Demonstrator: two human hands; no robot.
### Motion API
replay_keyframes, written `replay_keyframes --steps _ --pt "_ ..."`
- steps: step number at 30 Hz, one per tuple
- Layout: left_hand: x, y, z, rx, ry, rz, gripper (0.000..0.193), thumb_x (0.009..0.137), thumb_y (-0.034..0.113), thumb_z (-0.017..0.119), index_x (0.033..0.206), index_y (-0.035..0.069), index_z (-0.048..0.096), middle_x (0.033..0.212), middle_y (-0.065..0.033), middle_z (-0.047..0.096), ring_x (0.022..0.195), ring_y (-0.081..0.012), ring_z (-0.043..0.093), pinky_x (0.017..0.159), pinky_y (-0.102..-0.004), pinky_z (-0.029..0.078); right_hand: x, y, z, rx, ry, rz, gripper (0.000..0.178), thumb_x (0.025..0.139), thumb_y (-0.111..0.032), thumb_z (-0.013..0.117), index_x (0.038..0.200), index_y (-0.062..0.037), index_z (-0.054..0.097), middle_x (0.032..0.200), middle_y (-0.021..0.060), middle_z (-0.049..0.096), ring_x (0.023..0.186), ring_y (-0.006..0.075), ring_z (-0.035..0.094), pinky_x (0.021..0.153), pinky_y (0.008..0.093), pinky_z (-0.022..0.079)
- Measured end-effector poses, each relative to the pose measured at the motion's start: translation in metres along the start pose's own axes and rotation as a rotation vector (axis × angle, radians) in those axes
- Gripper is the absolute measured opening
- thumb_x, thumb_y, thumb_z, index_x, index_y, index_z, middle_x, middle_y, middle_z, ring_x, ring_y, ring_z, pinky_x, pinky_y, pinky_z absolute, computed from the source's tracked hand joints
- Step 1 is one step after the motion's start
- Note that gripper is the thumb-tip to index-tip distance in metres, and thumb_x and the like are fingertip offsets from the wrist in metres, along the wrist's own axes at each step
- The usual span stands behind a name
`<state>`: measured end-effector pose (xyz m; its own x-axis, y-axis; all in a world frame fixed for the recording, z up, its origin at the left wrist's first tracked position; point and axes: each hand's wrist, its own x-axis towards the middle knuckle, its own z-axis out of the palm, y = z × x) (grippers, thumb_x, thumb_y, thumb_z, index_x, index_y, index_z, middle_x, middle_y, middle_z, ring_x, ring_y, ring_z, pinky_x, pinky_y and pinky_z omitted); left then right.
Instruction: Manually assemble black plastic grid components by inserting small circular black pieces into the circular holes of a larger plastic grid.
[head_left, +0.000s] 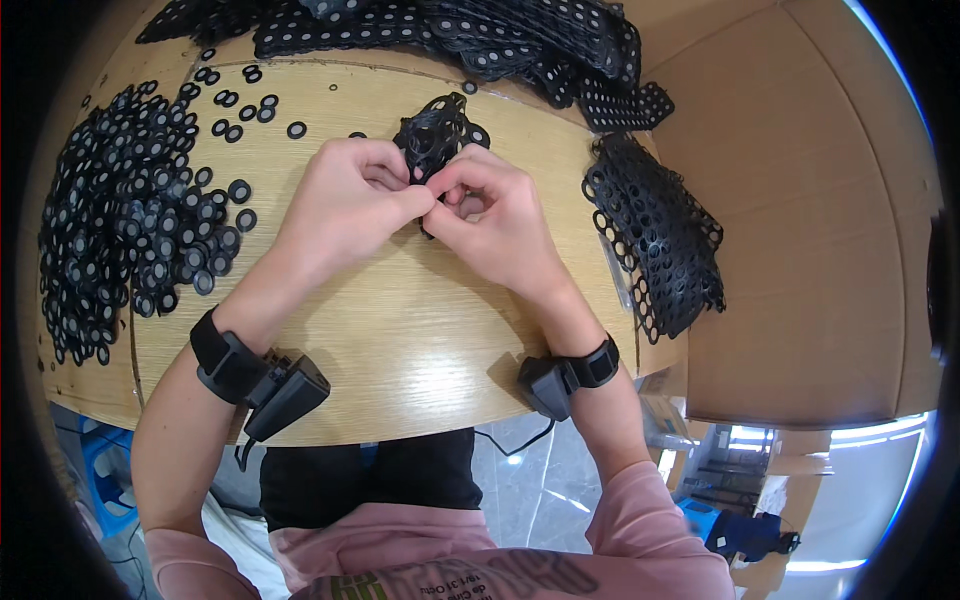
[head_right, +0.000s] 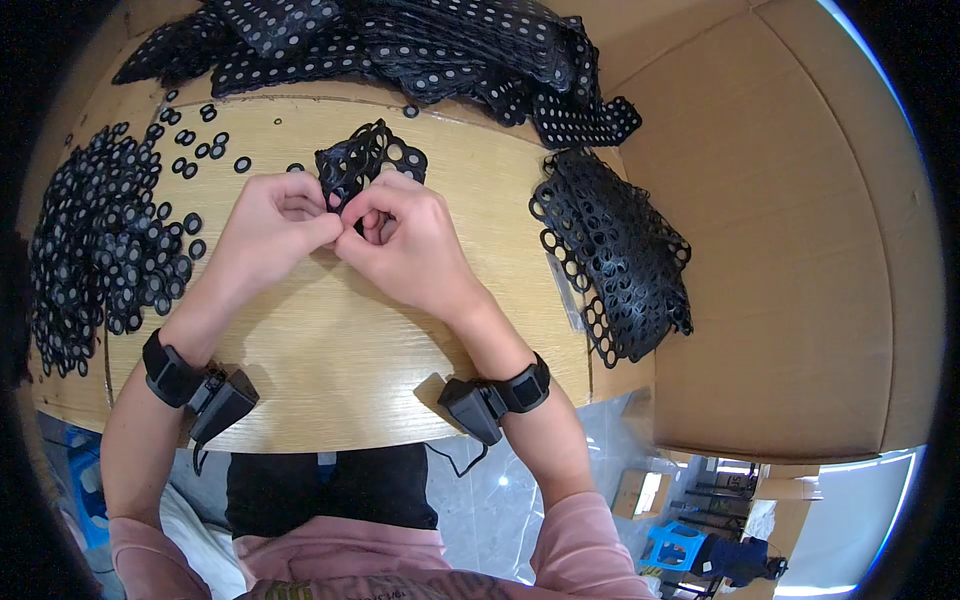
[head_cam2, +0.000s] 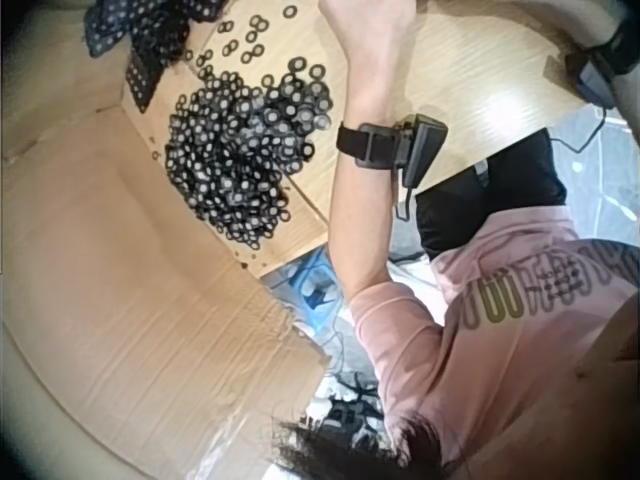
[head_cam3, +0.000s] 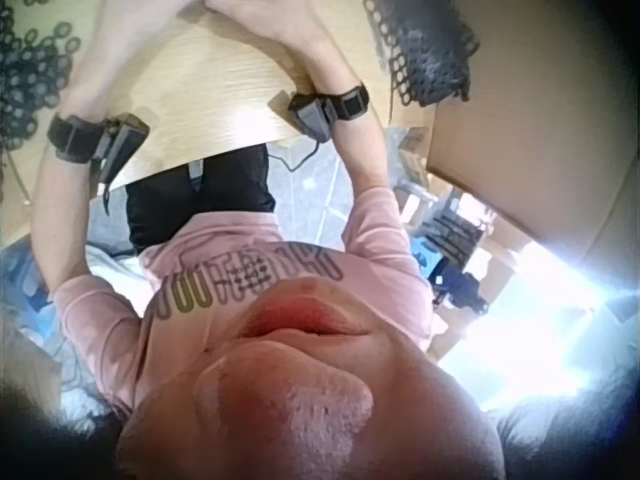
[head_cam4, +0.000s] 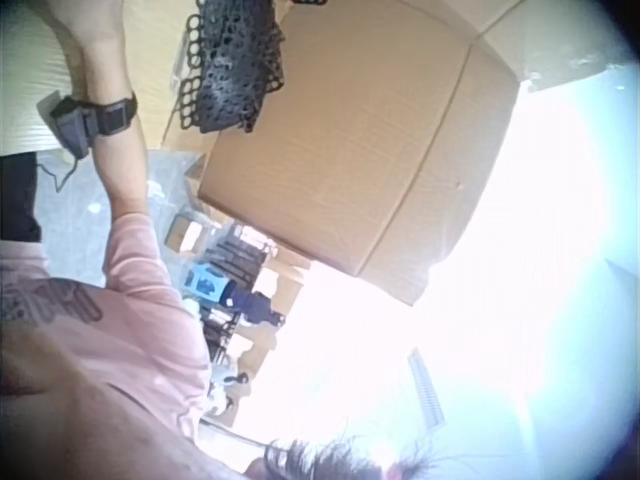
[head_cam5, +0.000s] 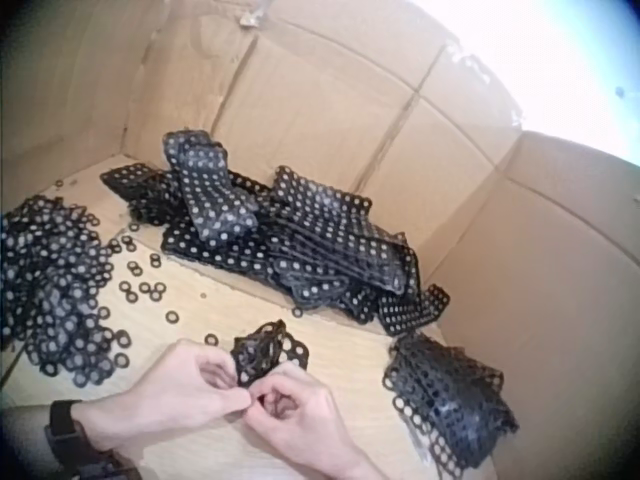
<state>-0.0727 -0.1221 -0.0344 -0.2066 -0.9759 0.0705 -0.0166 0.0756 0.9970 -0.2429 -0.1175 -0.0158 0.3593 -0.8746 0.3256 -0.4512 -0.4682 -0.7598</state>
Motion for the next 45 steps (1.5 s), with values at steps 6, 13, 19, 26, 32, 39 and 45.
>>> replay_keyframes --steps 6,13,19,26,32,39,45 --pt "0.002 0.001 0.0 -0.161 -0.071 0.004 0.01 0.077 0.004 0.064 0.081 -0.005 0.062 0.076 -0.0084 0.066 0.07 -0.011 0.063 0.063 -0.0223 0.049 0.0 0.003 -0.002 0.095 0.017 0.025 0.008 0.072 -0.003 0.067 0.076 0.0025 0.064 0.074 0.0037 0.054 0.062 0.0078 0.051 0.051 0.0218 0.043" --pt "0.005 0.005 -0.011 -0.303 -0.084 -0.062 0.01 0.079 0.001 0.062 0.087 -0.005 0.063 0.078 -0.011 0.066 0.069 -0.0129 0.064 0.064 -0.0235 0.052 0.003 0.01 -0.01 0.616 0.03 0.307 0.007 0.08 -0.003 0.06 0.083 0.0023 0.063 0.08 0.0028 0.059 0.066 0.009 0.057 0.055 0.0222 0.046" --pt "0.01 0.011 -0.024 -0.148 -0.056 -0.084 0.007 0.081 0.0 0.056 0.083 -0.002 0.062 0.077 -0.0089 0.067 0.069 -0.0117 0.063 0.063 -0.0215 0.049 0.007 0.014 -0.02 0.701 0.074 0.301 0.009 0.082 -0.007 0.059 0.084 0.0011 0.062 0.077 0.004 0.061 0.064 0.0104 0.057 0.058 0.023 0.046" --pt "0.019 -0.001 -0.052 0.691 0.364 0.003 0.014 0.078 -0.002 0.051 0.087 -0.001 0.063 0.074 -0.0097 0.064 0.069 -0.0151 0.061 0.066 -0.026 0.048 0.01 0.024 -0.038 0.765 0.127 0.385 0.008 0.085 -0.008 0.053 0.086 -0.0019 0.059 0.076 0.0038 0.058 0.066 0.0112 0.055 0.06 0.0257 0.047" --pt "0.01 0.019 -0.028 0.622 0.29 0.25 0.02 0.082 0.003 0.054 0.101 0.001 0.062 0.103 -0.0133 0.062 0.094 -0.0178 0.061 0.081 -0.0287 0.047 0.009 0.008 -0.033 0.839 0.007 0.377 0.006 0.086 -0.007 0.053 0.087 -0.0034 0.058 0.081 0.0035 0.059 0.07 0.0108 0.055 0.063 0.0259 0.047" --pt "-0.001 0.019 -0.004 0.082 -0.109 0.231 0.029 0.085 0.02 0.065 0.108 0.003 0.059 0.099 -0.0094 0.063 0.093 -0.0176 0.057 0.079 -0.0291 0.045 0.005 0.009 -0.029 0.815 0.032 0.324 0.008 0.084 -0.008 0.059 0.091 -0.0043 0.057 0.081 0.0002 0.057 0.073 0.0072 0.054 0.066 0.0247 0.046" --pt "0.002 0.014 -0.008 -0.099 -0.094 0.184 0.027 0.085 0.015 0.067 0.106 0.003 0.055 0.1 -0.0086 0.063 0.092 -0.0149 0.057 0.078 -0.0276 0.045 0.008 -0.001 -0.021 0.554 0.113 0.198 0.012 0.081 0.001 0.064 0.09 -0.0002 0.056 0.085 0.0007 0.055 0.077 0.006 0.054 0.065 0.0223 0.052"
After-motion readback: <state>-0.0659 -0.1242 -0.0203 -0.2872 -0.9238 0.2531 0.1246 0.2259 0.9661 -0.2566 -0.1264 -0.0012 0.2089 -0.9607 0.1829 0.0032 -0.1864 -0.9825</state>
